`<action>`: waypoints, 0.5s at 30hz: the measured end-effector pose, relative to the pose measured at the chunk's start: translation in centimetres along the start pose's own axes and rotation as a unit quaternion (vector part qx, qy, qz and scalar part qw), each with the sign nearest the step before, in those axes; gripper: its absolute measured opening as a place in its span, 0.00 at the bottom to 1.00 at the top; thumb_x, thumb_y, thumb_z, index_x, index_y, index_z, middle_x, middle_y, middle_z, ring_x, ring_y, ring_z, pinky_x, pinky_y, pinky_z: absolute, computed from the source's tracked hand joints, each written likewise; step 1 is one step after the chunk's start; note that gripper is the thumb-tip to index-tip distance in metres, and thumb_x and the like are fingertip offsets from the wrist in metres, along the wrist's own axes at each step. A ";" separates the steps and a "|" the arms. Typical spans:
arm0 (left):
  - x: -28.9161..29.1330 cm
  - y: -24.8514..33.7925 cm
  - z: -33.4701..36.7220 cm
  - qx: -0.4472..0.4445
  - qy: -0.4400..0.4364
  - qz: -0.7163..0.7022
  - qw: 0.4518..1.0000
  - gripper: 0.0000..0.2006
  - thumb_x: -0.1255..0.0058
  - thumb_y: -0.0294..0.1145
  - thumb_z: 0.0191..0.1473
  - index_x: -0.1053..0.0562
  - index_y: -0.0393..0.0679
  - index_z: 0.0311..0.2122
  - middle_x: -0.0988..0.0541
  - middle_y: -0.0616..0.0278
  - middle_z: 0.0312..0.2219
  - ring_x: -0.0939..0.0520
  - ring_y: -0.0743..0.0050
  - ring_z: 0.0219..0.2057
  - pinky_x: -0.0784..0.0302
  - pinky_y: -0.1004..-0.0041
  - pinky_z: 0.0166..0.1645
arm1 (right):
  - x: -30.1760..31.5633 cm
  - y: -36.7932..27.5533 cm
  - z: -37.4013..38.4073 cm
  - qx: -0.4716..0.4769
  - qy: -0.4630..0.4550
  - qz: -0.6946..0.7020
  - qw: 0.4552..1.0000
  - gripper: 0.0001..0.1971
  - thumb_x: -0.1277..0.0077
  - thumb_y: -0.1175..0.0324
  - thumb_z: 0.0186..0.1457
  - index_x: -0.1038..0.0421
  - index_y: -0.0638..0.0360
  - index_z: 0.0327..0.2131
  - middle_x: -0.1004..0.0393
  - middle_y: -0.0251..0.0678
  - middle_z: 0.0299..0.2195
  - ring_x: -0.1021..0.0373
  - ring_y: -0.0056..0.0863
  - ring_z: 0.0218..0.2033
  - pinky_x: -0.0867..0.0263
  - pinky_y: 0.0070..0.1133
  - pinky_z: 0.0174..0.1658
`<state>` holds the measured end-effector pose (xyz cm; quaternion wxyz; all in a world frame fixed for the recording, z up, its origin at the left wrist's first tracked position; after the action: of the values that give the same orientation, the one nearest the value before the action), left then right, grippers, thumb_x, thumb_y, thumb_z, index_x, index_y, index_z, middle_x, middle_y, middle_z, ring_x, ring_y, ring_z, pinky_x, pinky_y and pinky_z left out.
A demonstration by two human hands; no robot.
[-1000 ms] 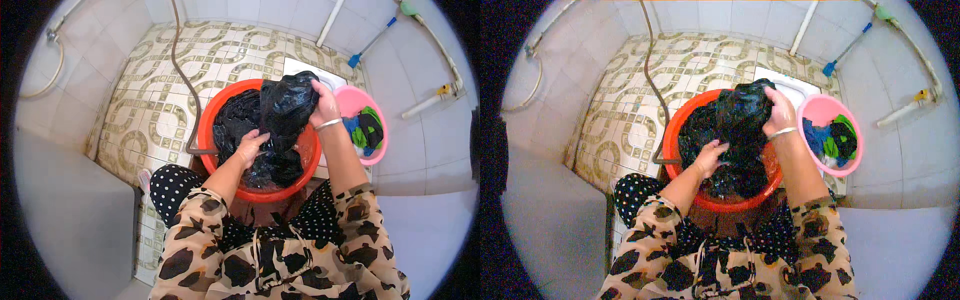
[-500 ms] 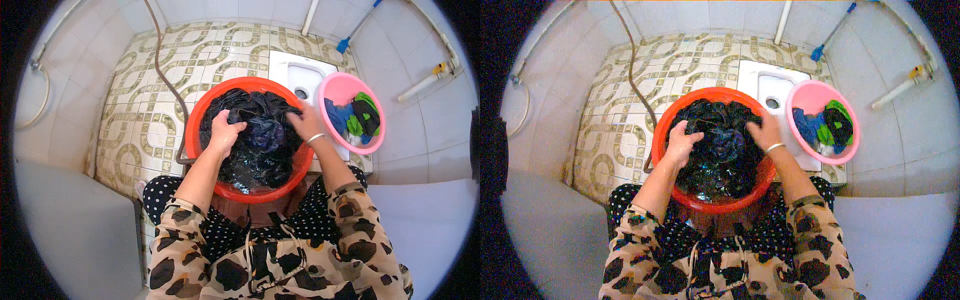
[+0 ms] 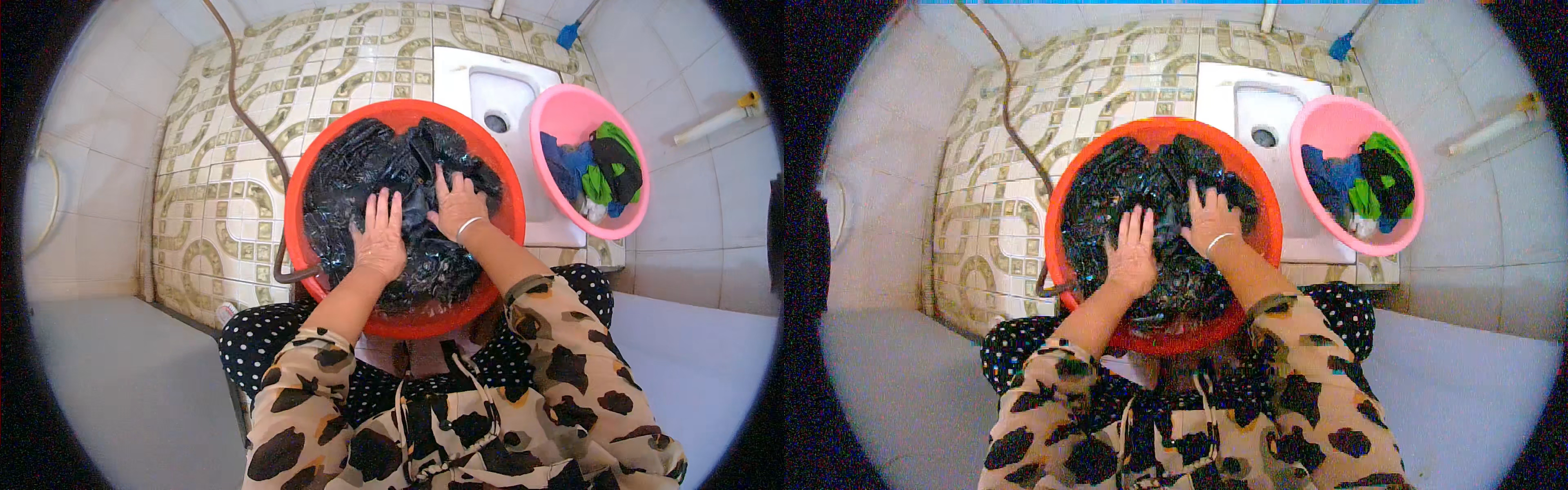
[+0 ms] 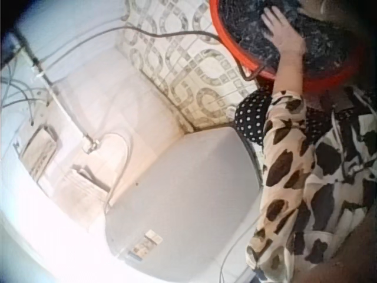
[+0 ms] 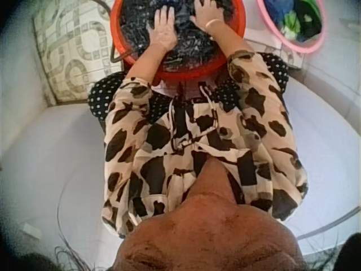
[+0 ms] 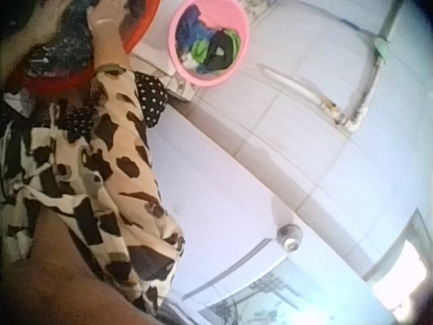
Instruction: The person washes and wrings out clothes from a basin by hand, transfers them into another basin, and then empties the water from the first basin.
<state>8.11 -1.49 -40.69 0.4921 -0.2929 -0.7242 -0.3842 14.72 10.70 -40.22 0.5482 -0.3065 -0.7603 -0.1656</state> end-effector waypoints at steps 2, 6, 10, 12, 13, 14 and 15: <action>-1.2 -0.1 0.8 0.011 -0.024 0.025 0.999 0.35 0.61 0.28 0.46 0.59 0.48 0.59 0.59 0.59 0.59 0.57 0.60 0.60 0.52 0.43 0.55 | -0.7 0.4 0.1 -0.004 0.024 0.031 0.999 0.46 0.47 0.54 0.42 0.65 0.53 0.59 0.47 0.44 0.49 0.47 0.42 0.50 0.43 0.43 0.46; -4.5 -2.8 3.3 0.003 -0.038 0.008 0.999 0.37 0.60 0.24 0.43 0.59 0.48 0.59 0.58 0.57 0.59 0.54 0.56 0.60 0.49 0.51 0.57 | -1.0 -0.1 1.3 -0.035 0.014 0.047 0.998 0.46 0.46 0.55 0.41 0.65 0.53 0.59 0.47 0.45 0.49 0.48 0.43 0.52 0.43 0.40 0.48; -1.9 -1.3 3.6 -0.041 -0.052 -0.010 0.998 0.37 0.56 0.23 0.40 0.55 0.46 0.58 0.55 0.55 0.58 0.51 0.55 0.58 0.49 0.55 0.58 | -1.7 1.9 2.1 0.001 0.005 0.062 0.998 0.48 0.43 0.60 0.38 0.64 0.51 0.59 0.47 0.49 0.50 0.45 0.46 0.50 0.41 0.39 0.48; 0.3 -1.6 2.9 -0.003 -0.010 -0.067 0.998 0.33 0.53 0.23 0.37 0.46 0.44 0.53 0.45 0.54 0.53 0.45 0.54 0.55 0.47 0.58 0.57 | -1.2 2.4 2.3 0.075 0.011 0.095 0.993 0.41 0.45 0.65 0.39 0.56 0.54 0.57 0.42 0.51 0.45 0.41 0.49 0.47 0.41 0.36 0.49; 1.3 -1.4 2.4 0.012 0.010 -0.100 0.995 0.31 0.51 0.23 0.35 0.41 0.43 0.51 0.40 0.53 0.50 0.42 0.54 0.53 0.46 0.59 0.56 | -0.8 3.5 1.7 0.075 0.012 0.091 0.993 0.41 0.45 0.65 0.39 0.56 0.54 0.57 0.42 0.51 0.45 0.41 0.49 0.47 0.41 0.36 0.49; 2.5 -0.5 1.8 -0.017 0.041 -0.110 0.993 0.27 0.51 0.24 0.34 0.37 0.41 0.47 0.34 0.54 0.45 0.38 0.55 0.51 0.43 0.60 0.54 | 0.0 4.2 1.1 0.085 0.027 0.100 0.991 0.36 0.46 0.66 0.40 0.50 0.56 0.53 0.42 0.51 0.44 0.41 0.49 0.46 0.41 0.36 0.49; 2.4 -0.6 1.2 -0.015 0.046 -0.113 0.992 0.27 0.51 0.24 0.34 0.37 0.41 0.47 0.34 0.54 0.45 0.38 0.55 0.51 0.43 0.60 0.54 | 0.7 4.5 0.7 0.100 0.044 0.111 0.988 0.31 0.47 0.67 0.40 0.45 0.58 0.50 0.41 0.52 0.44 0.40 0.50 0.45 0.40 0.35 0.48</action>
<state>6.22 -0.65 -38.83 0.4741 -0.1988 -0.7235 -0.4608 16.99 14.68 -40.22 0.6238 -0.3248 -0.7098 -0.0404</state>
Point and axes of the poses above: each hand's wrist, its own z-axis towards the middle knuckle, its own x-axis out of the back of the hand, y = z × x, the point moved 7 cm from there along z, towards the middle knuckle
